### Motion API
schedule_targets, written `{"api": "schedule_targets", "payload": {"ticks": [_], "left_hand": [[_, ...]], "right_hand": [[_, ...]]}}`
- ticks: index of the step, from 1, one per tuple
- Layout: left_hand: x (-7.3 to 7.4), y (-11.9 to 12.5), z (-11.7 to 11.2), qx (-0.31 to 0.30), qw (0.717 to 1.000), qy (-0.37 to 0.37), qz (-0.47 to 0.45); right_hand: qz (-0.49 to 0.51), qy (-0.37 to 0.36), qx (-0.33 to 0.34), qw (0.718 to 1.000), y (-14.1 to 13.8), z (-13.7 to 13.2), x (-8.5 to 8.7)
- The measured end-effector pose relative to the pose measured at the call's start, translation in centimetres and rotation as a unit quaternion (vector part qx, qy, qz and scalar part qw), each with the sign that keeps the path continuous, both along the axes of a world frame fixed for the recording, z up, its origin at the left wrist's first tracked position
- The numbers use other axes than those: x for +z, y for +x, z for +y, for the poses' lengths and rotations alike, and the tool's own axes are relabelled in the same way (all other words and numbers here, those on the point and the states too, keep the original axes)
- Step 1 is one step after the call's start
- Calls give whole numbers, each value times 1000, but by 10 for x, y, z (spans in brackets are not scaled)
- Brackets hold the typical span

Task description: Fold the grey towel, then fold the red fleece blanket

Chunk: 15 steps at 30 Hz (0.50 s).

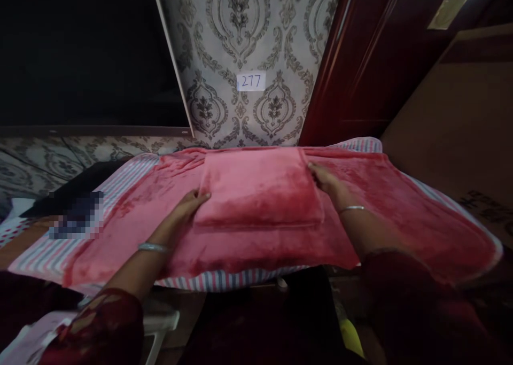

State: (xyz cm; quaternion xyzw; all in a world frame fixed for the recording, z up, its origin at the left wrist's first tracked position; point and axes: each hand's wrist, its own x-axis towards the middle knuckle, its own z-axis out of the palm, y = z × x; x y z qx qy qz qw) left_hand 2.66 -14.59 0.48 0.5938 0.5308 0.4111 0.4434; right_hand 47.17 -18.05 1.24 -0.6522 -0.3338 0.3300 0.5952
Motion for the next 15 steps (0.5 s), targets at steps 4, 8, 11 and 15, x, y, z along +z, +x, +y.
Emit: {"api": "schedule_targets", "payload": {"ticks": [4, 8, 11, 15], "left_hand": [[-33, -9, -16, 95, 992, 60, 49], [-45, -21, -42, 72, 968, 188, 152], [-50, -27, -56, -9, 940, 246, 238], [-50, -29, -52, -65, 886, 320, 330]], "right_hand": [[2, 1, -52, 999, -10, -38, -66], [-20, 84, -60, 994, -13, -84, -93], [-136, 98, -54, 984, -21, -110, -93], [-265, 74, -71, 959, -33, -123, -84]]}}
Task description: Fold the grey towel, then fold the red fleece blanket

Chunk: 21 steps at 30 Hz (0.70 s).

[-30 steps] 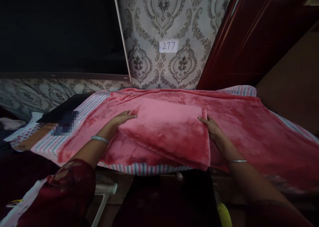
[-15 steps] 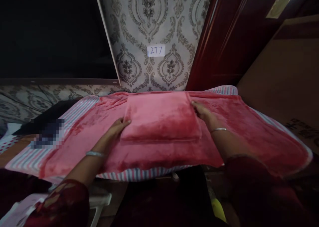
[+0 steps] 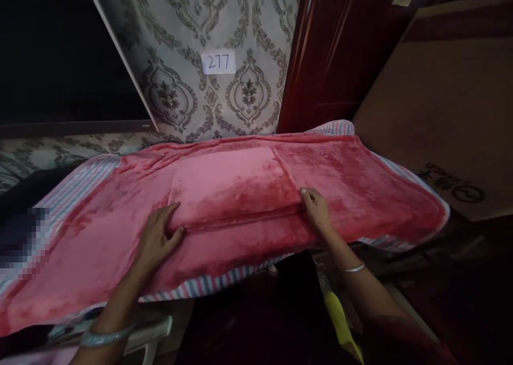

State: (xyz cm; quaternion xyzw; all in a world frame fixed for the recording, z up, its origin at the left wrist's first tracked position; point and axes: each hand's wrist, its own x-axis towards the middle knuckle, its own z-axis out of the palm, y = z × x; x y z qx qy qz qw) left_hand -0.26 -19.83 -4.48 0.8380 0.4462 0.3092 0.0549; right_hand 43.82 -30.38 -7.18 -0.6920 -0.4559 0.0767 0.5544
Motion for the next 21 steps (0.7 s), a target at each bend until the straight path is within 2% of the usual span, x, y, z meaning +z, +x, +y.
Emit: {"api": "schedule_targets", "payload": {"ticks": [4, 9, 12, 16, 21], "left_hand": [[10, -3, 8, -22, 996, -11, 91], [20, -6, 5, -28, 986, -13, 161], [23, -4, 2, -16, 981, -7, 191], [28, 3, 1, 6, 983, 23, 181], [36, 7, 4, 51, 988, 90, 110]], "right_hand": [[-68, -52, 2, 996, -5, -4, 6], [-49, -63, 15, 997, -1, -4, 8], [44, -73, 38, 996, -1, -1, 9], [210, -86, 88, 970, -7, 3, 19], [237, 27, 93, 967, -11, 6, 32]]}}
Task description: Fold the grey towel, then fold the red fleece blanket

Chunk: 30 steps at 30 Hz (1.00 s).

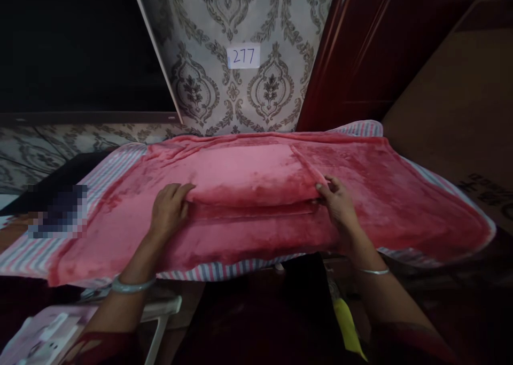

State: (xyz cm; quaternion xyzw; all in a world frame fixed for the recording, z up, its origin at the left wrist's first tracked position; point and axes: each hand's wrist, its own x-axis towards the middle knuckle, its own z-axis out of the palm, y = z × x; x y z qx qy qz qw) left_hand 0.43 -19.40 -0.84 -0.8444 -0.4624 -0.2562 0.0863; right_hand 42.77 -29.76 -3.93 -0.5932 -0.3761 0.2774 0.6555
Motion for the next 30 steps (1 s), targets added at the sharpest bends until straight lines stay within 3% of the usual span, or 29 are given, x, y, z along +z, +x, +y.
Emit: {"api": "schedule_targets", "payload": {"ticks": [3, 7, 10, 15, 18, 22, 26, 30], "left_hand": [[-10, -4, 1, 18, 1000, 10, -8], [-35, -13, 0, 2, 998, -58, 9], [-41, -19, -3, -5, 996, -82, -20], [-21, -21, -7, -58, 993, -50, -87], [-5, -7, -7, -82, 989, -24, -118], [15, 37, -1, -106, 991, -26, -75], [32, 90, 12, -92, 995, -42, 12], [49, 131, 36, -59, 990, -95, 80]], "right_hand": [[-7, -9, -9, 1000, 0, -4, -10], [15, -65, 11, 998, -3, -11, -32], [32, -61, 9, 998, -5, -12, -34], [34, -80, 22, 996, -2, -13, -23], [5, -89, 25, 996, 3, -16, -23], [-111, -64, -26, 991, 7, -20, -24], [-282, 7, -109, 953, 2, -9, -8], [-435, 13, -19, 900, -15, 35, 29]]}}
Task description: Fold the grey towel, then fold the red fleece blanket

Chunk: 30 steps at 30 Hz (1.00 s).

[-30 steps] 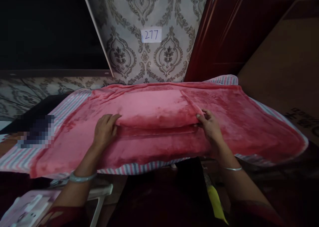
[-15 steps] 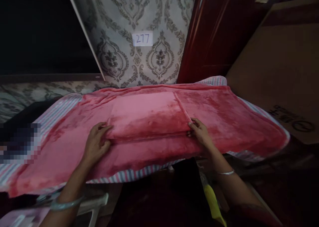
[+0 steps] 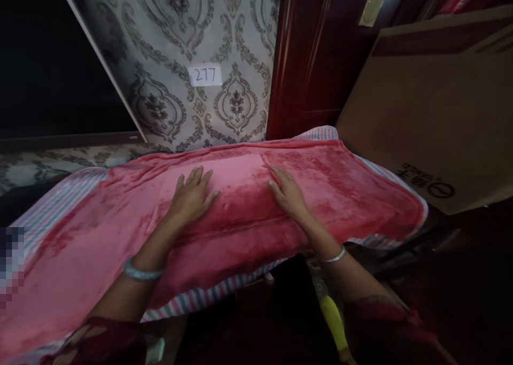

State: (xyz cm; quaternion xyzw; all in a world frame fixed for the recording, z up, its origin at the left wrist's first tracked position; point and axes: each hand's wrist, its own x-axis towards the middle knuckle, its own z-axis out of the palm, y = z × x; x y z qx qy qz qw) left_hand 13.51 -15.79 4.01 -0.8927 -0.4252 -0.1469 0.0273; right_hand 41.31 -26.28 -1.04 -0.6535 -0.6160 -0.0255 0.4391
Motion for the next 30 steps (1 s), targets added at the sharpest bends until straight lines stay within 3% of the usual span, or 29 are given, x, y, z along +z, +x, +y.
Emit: {"api": "schedule_targets", "payload": {"ticks": [6, 10, 12, 15, 19, 21, 30], "left_hand": [[29, 32, 56, 71, 996, -46, 27], [33, 44, 89, 123, 990, -54, 46], [25, 49, 102, 147, 985, -56, 68], [0, 51, 115, 171, 979, -57, 95], [-39, 47, 122, 157, 984, -26, 82], [-51, 44, 123, 154, 986, -7, 67], [-63, 42, 129, 159, 986, -34, 43]], "right_hand": [[-90, -195, -22, 976, -34, 98, 52], [-107, -253, -29, 961, -45, 142, 61], [-123, -260, -34, 957, -45, 156, 55], [-150, -264, -52, 951, -42, 166, 34], [-174, -253, -72, 949, -35, 170, -2], [-178, -240, -79, 951, -32, 171, -13], [-163, -248, -63, 953, -27, 178, -22]]}}
